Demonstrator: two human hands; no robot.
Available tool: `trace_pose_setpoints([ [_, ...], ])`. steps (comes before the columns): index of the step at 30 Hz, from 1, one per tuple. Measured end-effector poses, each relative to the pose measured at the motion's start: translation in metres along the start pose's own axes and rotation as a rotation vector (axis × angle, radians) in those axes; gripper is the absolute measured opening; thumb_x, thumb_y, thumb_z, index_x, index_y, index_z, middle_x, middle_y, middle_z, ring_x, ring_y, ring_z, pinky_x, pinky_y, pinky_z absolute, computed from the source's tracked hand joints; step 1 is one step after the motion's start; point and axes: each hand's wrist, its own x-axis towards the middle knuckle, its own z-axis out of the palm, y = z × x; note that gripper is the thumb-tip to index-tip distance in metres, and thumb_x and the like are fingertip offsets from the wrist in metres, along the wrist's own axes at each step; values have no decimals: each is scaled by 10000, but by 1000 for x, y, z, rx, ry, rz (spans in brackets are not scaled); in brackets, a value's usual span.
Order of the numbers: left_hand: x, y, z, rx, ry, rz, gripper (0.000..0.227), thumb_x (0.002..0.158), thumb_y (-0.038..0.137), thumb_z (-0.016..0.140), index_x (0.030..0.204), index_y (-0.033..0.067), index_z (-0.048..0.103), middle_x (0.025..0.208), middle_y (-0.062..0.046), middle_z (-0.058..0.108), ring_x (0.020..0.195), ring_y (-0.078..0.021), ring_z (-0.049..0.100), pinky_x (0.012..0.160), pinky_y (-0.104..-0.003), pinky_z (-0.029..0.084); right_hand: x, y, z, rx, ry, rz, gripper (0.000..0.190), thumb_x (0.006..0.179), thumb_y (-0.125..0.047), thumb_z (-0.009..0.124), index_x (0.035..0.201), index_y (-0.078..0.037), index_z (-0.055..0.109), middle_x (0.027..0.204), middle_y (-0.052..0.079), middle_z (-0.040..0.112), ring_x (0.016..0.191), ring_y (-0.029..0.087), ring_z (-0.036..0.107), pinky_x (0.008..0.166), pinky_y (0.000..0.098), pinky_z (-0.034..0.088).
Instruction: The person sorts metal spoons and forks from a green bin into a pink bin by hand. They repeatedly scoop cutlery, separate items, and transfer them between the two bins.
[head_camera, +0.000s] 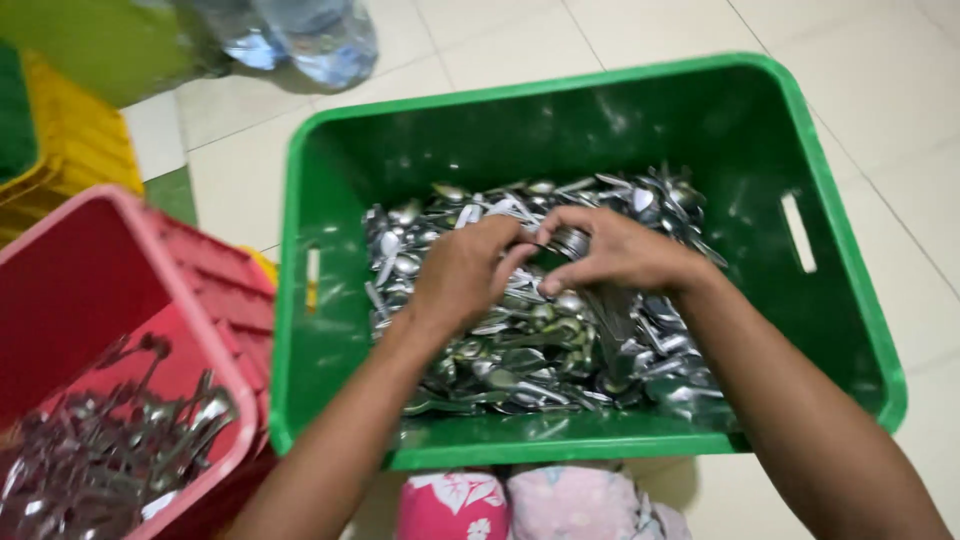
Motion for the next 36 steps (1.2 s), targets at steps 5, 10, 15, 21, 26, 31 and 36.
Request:
trace_pose_setpoints([
  [5,-34,34,-23,-263,355,-67,235,928,378,744,1046,202,643,860,-5,688,896,-287,718,780,-461,556,-12,-22,48,614,94,57,337,828,34,650,1154,-32,593,860,104,594,642,266,693,432,309,561],
  [10,-71,72,-38,-595,67,-575,574,886,584,607,1286,178,541,1075,-127,698,1126,-396,676,935,-534,519,-17,-43,89,644,371,-89,559,784,109,624,1326,-21,584,969,152,572,779,264,673,629,356,598],
  [15,-116,99,-36,-574,-334,-590,780,889,645,531,1415,74,463,1222,-340,662,1244,-542,586,1044,-600,450,-26,-58,127,764,631,60,264,843,73,648,1059,-58,573,935,134,653,789,228,699,593,339,624],
  [21,-152,106,-40,-495,-148,-538,536,948,540,546,914,26,695,848,-305,712,1004,-553,665,836,-589,509,-41,-81,153,966,660,72,246,895,-63,716,1057,-122,542,768,65,580,654,172,617,548,305,558],
  [26,-174,104,-37,-687,-128,-516,528,974,495,523,660,98,673,627,-159,681,753,-395,712,753,-464,541,-65,-120,168,951,560,-70,287,931,-165,731,1100,-129,502,919,36,537,796,129,554,615,251,485],
  [31,-208,104,-74,-602,-219,-415,502,939,447,506,787,8,696,789,-277,702,896,-487,694,782,-572,507,-101,-134,161,349,336,-266,769,765,-85,819,1386,-125,369,1298,144,401,1077,318,597,775,422,519],
  [36,-249,76,-91,-706,-415,-375,462,979,426,522,817,18,665,700,-40,615,611,-198,514,579,-338,457,-126,-157,162,-779,145,-667,782,541,-293,971,1269,-222,697,1544,132,465,1445,397,460,1085,483,479],
])
